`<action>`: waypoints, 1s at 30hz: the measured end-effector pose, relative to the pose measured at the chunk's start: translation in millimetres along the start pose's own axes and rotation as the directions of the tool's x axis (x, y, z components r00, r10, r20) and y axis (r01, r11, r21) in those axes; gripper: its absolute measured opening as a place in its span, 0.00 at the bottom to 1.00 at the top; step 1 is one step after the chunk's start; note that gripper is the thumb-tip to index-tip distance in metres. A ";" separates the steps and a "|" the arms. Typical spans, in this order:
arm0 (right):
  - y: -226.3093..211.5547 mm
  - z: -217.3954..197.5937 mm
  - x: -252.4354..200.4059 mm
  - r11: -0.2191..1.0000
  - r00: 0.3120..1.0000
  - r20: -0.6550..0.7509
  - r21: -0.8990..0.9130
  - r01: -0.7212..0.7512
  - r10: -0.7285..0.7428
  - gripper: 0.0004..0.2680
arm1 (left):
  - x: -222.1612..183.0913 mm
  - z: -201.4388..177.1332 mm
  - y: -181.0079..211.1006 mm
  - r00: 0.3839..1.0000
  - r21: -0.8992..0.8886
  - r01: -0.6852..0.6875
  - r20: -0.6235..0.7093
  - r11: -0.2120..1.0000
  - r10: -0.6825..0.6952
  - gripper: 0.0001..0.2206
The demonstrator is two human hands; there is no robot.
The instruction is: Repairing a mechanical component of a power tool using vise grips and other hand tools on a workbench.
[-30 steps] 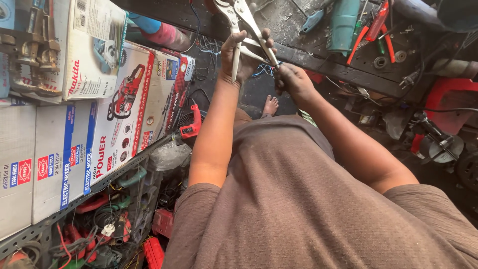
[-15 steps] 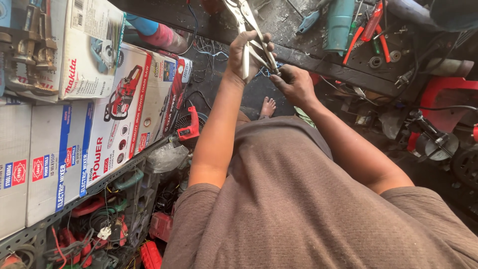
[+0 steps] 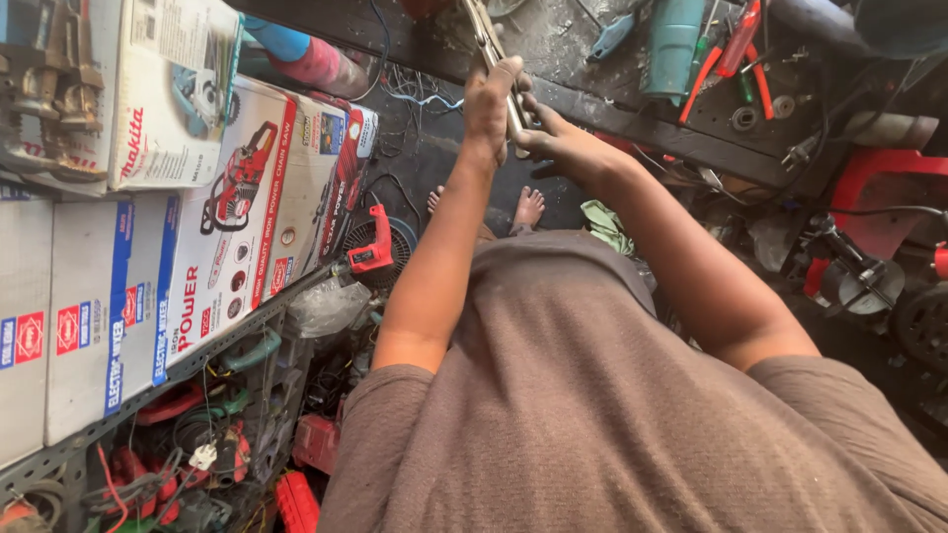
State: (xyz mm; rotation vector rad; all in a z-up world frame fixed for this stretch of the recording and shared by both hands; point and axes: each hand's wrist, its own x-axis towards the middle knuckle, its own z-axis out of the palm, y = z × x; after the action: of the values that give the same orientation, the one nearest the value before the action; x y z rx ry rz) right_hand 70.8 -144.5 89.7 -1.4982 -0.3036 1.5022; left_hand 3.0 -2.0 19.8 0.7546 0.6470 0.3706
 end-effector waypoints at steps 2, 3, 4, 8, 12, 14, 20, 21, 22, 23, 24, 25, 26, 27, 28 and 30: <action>-6.9 3.5 7.3 0.997 0.999 0.041 -0.083 -0.012 0.015 0.38 | 9.7 -8.3 -14.9 0.991 0.111 -0.115 -0.052 0.987 0.122 0.31; -7.6 2.8 9.3 0.996 0.999 0.040 -0.084 -0.008 0.012 0.38 | 8.7 -3.8 -12.1 0.991 0.111 -0.118 -0.048 0.987 0.124 0.31; -7.5 3.7 12.0 0.999 0.997 0.071 -0.044 -0.020 0.023 0.36 | 5.9 -1.8 -9.3 0.987 0.232 -0.110 -0.090 0.967 0.134 0.31; 21.5 -7.7 33.4 0.996 0.974 0.225 0.088 0.018 -0.037 0.30 | -3.0 9.3 7.3 0.953 0.581 0.055 -0.272 0.812 0.130 0.39; 34.8 -24.9 56.8 0.968 0.947 0.322 0.240 -0.071 -0.011 0.30 | -12.2 23.8 23.2 0.932 0.673 0.135 -0.336 0.728 0.138 0.50; 31.9 -27.1 61.0 0.948 0.910 0.414 0.294 -0.125 -0.008 0.31 | -10.4 20.7 17.8 0.927 0.677 0.142 -0.346 0.722 0.143 0.56; 21.2 -28.2 63.2 0.935 0.882 0.468 0.333 -0.118 -0.055 0.34 | -3.9 15.4 18.1 0.925 0.741 0.162 -0.344 0.652 0.162 0.58; 22.3 -29.5 64.5 0.936 0.880 0.472 0.331 -0.121 -0.053 0.34 | -3.5 15.2 16.6 0.923 0.739 0.164 -0.349 0.653 0.164 0.58; 23.2 -31.3 65.4 0.939 0.882 0.468 0.326 -0.111 -0.058 0.35 | -2.8 15.5 14.9 0.922 0.752 0.174 -0.352 0.636 0.164 0.58; 24.1 -33.3 66.3 0.942 0.883 0.465 0.321 -0.101 -0.063 0.36 | -2.1 16.0 13.1 0.921 0.764 0.184 -0.354 0.618 0.164 0.58; 22.5 -34.1 66.8 0.942 0.883 0.466 0.319 -0.101 -0.063 0.36 | -1.8 16.0 12.1 0.920 0.763 0.183 -0.355 0.619 0.166 0.58; 21.0 -35.3 67.3 0.949 0.888 0.456 0.305 -0.086 -0.066 0.36 | -1.3 16.3 11.0 0.919 0.765 0.173 -0.352 0.620 0.179 0.58; 20.9 -36.4 66.4 0.954 0.894 0.444 0.293 -0.072 -0.068 0.36 | -1.8 16.8 8.6 0.918 0.767 0.164 -0.349 0.620 0.189 0.58; 18.5 -37.1 65.3 0.953 0.894 0.442 0.293 -0.074 -0.067 0.36 | -1.5 17.9 8.5 0.918 0.766 0.166 -0.349 0.621 0.186 0.58; 16.5 -37.5 64.2 0.960 0.890 0.452 0.270 -0.072 -0.060 0.35 | -1.5 18.7 8.2 0.917 0.774 0.174 -0.353 0.609 0.186 0.58; 14.1 -38.3 62.9 0.966 0.885 0.462 0.246 -0.074 -0.050 0.35 | -1.6 20.6 9.9 0.915 0.779 0.185 -0.359 0.599 0.184 0.58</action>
State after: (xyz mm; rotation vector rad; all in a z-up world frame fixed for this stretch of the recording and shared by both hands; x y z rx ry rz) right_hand 111.4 -121.7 30.9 -0.9215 -0.3641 1.8281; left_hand 14.6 -6.6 39.0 1.5851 1.2569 0.2139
